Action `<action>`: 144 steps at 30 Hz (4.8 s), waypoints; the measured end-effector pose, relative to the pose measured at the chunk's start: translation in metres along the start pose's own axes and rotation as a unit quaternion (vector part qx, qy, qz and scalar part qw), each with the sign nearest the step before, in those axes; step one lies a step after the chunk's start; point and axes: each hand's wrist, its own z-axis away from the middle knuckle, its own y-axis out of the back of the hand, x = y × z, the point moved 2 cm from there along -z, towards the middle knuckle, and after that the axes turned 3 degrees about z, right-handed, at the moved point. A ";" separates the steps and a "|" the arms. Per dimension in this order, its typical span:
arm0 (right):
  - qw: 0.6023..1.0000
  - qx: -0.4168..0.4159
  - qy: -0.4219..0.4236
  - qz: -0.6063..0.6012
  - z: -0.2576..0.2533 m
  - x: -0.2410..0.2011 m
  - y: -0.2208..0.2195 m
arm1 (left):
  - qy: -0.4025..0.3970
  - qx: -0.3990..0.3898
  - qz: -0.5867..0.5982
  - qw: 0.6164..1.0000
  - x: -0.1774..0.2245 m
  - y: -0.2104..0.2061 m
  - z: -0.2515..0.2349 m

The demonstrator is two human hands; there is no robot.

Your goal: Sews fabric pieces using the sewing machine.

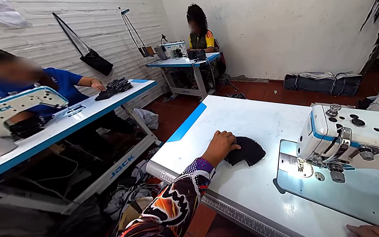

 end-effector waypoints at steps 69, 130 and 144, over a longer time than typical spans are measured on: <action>0.961 -0.039 -0.156 0.225 0.026 0.102 0.138 | -0.240 -0.004 0.261 0.935 0.162 -0.071 0.035; 0.948 0.241 0.207 0.018 -0.042 -0.092 -0.008 | -0.192 0.158 0.415 0.875 0.163 -0.034 0.042; 0.898 0.222 0.346 0.160 -0.023 -0.090 0.008 | -0.330 0.176 0.239 0.896 0.156 -0.031 0.049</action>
